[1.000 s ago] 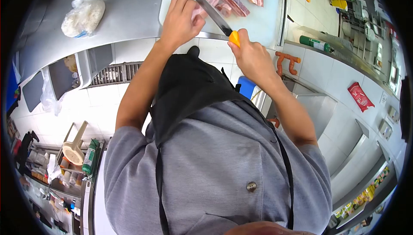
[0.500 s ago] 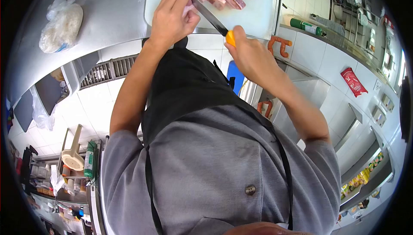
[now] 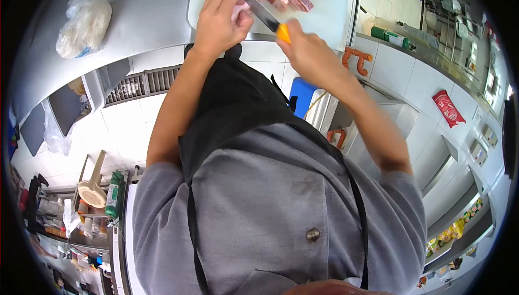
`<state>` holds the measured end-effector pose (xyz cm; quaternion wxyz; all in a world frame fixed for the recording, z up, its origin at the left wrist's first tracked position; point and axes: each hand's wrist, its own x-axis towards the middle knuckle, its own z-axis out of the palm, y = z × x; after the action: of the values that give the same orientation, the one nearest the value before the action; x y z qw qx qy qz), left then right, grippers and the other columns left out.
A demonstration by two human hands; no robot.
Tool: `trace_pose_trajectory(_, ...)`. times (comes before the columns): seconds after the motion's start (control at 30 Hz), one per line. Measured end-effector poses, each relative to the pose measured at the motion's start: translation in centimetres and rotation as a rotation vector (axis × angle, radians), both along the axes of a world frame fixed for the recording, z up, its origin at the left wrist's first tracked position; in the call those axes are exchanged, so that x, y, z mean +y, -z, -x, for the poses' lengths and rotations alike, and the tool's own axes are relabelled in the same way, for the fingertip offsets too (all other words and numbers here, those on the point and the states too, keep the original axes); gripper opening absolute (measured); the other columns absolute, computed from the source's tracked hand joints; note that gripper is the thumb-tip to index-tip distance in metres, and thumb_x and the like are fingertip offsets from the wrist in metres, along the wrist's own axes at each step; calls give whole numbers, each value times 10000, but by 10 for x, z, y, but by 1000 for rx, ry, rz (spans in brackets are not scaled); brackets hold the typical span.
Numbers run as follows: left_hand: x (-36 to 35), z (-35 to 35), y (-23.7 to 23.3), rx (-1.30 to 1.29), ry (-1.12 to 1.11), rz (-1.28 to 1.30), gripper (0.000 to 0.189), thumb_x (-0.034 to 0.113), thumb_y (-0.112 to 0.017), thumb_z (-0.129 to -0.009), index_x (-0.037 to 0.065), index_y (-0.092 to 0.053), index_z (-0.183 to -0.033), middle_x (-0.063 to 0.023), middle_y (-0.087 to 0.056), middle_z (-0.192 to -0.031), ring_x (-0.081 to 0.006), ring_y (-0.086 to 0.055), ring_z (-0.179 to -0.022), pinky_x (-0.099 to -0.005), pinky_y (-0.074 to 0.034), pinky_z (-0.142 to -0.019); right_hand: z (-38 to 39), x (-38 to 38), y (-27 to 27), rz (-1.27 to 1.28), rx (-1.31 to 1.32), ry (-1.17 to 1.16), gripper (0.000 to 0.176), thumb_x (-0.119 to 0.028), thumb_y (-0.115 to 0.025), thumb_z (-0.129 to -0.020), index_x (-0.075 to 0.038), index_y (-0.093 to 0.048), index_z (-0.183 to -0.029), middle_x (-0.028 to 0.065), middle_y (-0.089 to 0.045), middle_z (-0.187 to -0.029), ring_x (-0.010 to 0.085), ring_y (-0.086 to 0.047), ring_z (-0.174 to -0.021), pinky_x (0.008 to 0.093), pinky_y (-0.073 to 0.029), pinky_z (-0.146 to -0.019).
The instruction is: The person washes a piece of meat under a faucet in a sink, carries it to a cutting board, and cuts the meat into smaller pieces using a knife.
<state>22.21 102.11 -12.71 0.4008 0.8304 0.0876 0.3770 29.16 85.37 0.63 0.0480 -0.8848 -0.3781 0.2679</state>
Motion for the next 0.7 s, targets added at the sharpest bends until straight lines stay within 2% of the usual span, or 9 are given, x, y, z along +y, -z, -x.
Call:
trace_pose_trajectory(0.1,1,-1,2,-34,4,-1,255,-4,-664,-623,22,-597,-868,-117,-599,-886,-310,-585,-820,-386,-508,-701,-1,-15,2,128,58,-10,292,-244,-559,-964,-16,-404,-1061,267,-647,-739,474,-649,-710,559,-510,-611)
trace_pose_trajectory(0.17,1,-1,3,-32,-5,4,256,-1,-665,-623,25,-599,-869,-114,-602,-885,-307,-587,-812,-383,-508,-692,1,-4,37,-45,37,-7,304,-250,-564,-963,-11,-399,-1057,253,-648,-726,466,-647,-687,547,-511,-594)
trace_pose_trajectory(0.27,3,0,2,-32,-33,-12,260,3,-667,-621,30,-604,-871,-107,-605,-883,-300,-590,-797,-378,-510,-677,2,7,80,-107,-38,44,306,-253,-568,-962,-11,-402,-1049,245,-641,-700,465,-644,-668,542,-508,-580)
trace_pose_trajectory(0.4,1,-2,5,-45,-52,-49,265,6,-668,-618,40,-609,-874,-102,-606,-881,-293,-592,-791,-376,-510,-672,1,1,61,-191,-53,3,304,-249,-574,-957,-13,-405,-1046,245,-641,-701,468,-644,-675,547,-509,-580)
trace_pose_trajectory(0.47,1,-4,3,-72,-46,-66,265,8,-672,-617,45,-614,-873,-100,-604,-879,-291,-592,-792,-376,-511,-674,-2,2,31,-20,34,-7,307,-247,-581,-949,-11,-408,-1042,246,-645,-713,471,-645,-690,549,-512,-591)
trace_pose_trajectory(0.5,1,-3,5,-81,-37,-70,264,14,-667,-613,52,-604,-866,-96,-592,-870,-294,-580,-791,-380,-508,-671,1,-9,28,-22,29,0,307,-247,-581,-949,-11,-408,-1042,246,-645,-713,471,-645,-690,549,-512,-591)
trace_pose_trajectory(0.57,4,-6,7,-87,-46,-79,263,20,-662,-608,58,-595,-860,-91,-580,-861,-296,-567,-790,-384,-505,-668,1,-27,31,8,44,-20,304,-243,-576,-950,-6,-412,-1046,250,-657,-747,476,-647,-715,552,-516,-611)
trace_pose_trajectory(0.67,1,-1,6,-101,-40,-54,263,22,-665,-608,58,-595,-859,-93,-582,-853,-298,-573,-790,-386,-509,-671,-1,15,75,-138,-1,32,292,-238,-567,-953,-5,-415,-1045,253,-661,-755,474,-652,-725,552,-517,-615)
trace_pose_trajectory(0.7,3,-1,6,-81,-50,-44,257,23,-678,-617,57,-611,-862,-93,-603,-863,-290,-594,-787,-378,-519,-674,-1,24,70,-111,19,34,306,-234,-563,-953,7,-420,-1074,265,-665,-797,475,-655,-761,557,-516,-639)
